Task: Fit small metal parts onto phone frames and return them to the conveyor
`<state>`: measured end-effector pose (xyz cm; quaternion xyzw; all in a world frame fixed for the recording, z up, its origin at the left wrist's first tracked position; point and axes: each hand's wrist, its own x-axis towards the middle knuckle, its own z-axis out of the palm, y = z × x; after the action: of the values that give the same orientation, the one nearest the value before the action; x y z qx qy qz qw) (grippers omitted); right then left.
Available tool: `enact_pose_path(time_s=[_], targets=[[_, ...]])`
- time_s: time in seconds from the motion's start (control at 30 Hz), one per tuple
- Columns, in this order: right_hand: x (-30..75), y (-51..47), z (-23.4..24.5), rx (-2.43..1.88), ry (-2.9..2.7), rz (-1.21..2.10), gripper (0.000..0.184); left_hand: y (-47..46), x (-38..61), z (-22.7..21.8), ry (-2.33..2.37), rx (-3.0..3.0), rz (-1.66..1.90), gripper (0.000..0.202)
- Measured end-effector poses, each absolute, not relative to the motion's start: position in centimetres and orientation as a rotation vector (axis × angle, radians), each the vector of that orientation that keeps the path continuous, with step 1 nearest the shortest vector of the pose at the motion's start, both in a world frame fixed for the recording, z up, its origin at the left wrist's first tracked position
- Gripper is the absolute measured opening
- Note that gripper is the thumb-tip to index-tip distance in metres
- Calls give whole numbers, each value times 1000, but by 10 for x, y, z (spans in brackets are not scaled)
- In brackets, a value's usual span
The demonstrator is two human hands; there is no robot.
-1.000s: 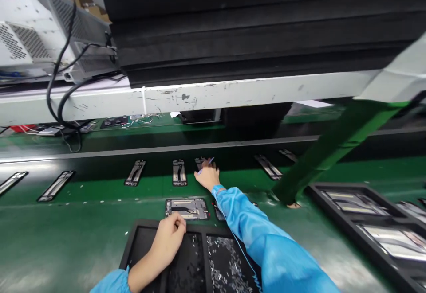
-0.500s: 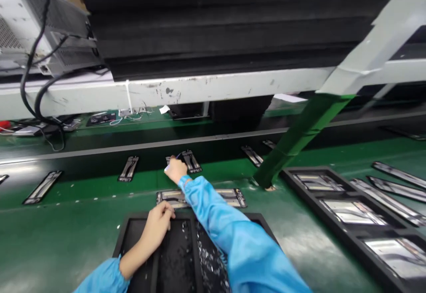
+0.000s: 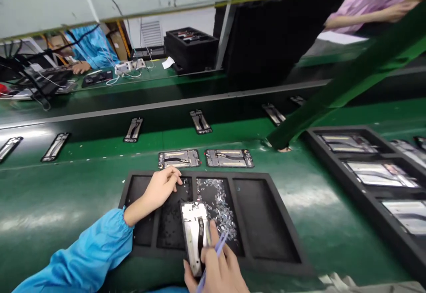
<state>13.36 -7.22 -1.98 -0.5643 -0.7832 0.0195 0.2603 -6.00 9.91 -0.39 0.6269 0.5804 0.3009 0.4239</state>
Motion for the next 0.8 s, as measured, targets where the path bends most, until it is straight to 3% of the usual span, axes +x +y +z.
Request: enact_pose_path(time_s=[0.2,0.3,0.47,0.8], targets=[[170,-11,6,-1399,-2007,402,13,91,-54,5,1516,1906,575,18],[204,41,25,-1262,-2006,733,40,83,-49,7,1496,2037,433,20],[222,100,10,-1000,-2132,687,15,68,-39,8,1495,2138,237,25],[225,102,-20,-759,-2286,485,25,79,-42,14,1273,2053,203,16]])
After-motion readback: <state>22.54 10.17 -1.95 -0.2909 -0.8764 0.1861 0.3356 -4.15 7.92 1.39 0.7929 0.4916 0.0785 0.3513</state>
